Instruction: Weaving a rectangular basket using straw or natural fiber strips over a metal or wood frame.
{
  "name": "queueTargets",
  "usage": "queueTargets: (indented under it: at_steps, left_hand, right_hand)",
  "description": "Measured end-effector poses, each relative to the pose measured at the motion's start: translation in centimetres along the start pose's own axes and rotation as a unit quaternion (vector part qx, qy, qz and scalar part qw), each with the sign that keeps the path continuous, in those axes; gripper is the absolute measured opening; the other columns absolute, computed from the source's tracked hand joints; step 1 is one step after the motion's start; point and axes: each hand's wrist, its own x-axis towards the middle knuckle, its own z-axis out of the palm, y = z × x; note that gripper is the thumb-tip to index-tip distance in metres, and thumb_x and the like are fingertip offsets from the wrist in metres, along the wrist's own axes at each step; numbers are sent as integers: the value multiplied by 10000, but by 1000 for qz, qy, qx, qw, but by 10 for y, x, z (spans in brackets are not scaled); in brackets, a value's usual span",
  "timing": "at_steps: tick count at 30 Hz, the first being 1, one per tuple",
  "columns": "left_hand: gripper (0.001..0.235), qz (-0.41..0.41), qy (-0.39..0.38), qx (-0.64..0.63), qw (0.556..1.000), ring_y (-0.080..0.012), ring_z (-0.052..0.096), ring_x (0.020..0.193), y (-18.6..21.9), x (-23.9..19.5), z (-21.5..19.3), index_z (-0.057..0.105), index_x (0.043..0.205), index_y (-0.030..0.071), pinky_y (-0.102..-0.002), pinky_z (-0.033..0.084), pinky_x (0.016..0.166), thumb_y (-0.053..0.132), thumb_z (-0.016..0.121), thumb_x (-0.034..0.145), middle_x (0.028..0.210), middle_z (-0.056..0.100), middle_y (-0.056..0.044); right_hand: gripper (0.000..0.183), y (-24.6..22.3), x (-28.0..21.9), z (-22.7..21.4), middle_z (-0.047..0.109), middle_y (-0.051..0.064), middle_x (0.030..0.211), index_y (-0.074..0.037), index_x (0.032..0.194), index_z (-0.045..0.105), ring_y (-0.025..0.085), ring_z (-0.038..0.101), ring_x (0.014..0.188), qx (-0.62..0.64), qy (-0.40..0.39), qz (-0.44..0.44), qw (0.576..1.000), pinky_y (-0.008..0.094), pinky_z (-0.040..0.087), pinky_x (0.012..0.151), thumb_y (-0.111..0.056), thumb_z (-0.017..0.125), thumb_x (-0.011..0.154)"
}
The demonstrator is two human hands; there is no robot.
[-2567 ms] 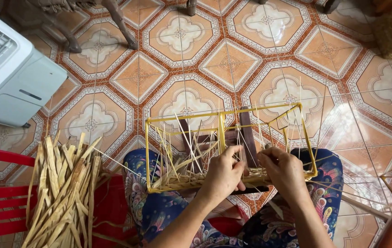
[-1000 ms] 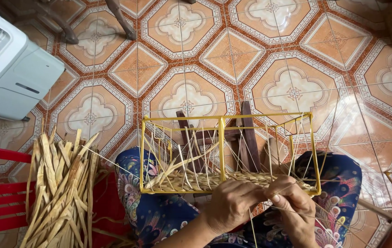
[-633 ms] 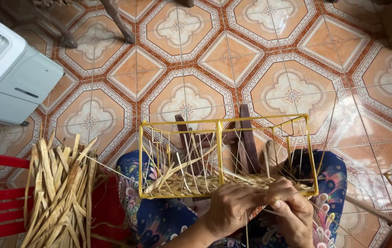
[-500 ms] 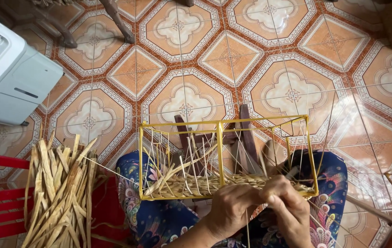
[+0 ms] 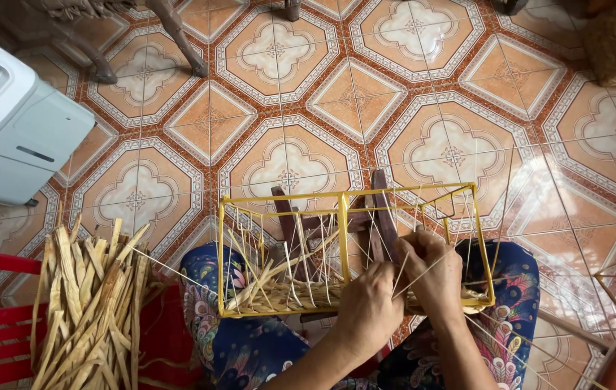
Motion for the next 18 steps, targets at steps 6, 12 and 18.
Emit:
queueTargets:
  at_steps: [6, 12, 18]
  left_hand:
    - [615, 45, -241, -81, 966, -269, 594, 843, 10, 10, -69, 533, 1132, -143, -422, 598, 758, 248, 870, 797, 1002, 526, -157]
    - [260, 7, -216, -117, 969, -203, 689, 836, 3, 9, -80, 725, 995, 7, -387, 615, 786, 216, 806, 863, 966, 671, -81]
    - [57, -38, -103, -172, 979, -135, 724, 712, -2, 2, -51, 654, 960, 17, -228, 616, 585, 22, 704, 931, 888, 721, -78]
  right_hand:
    - [133, 9, 0, -1, 713, 78, 654, -27, 908, 764, 104, 628, 560, 65, 0, -31, 997, 261, 489, 509, -153, 724, 897]
    - [182, 32, -12, -5, 650, 27, 738, 7, 964, 710, 84, 544, 645, 283, -22, -33, 958, 225, 420, 567, -165, 656, 988]
    - [155, 44, -19, -10, 671, 64, 827, 9, 1005, 657, 99, 590, 743, 314, -53, -57, 946, 237, 480, 665, -129, 595, 1034]
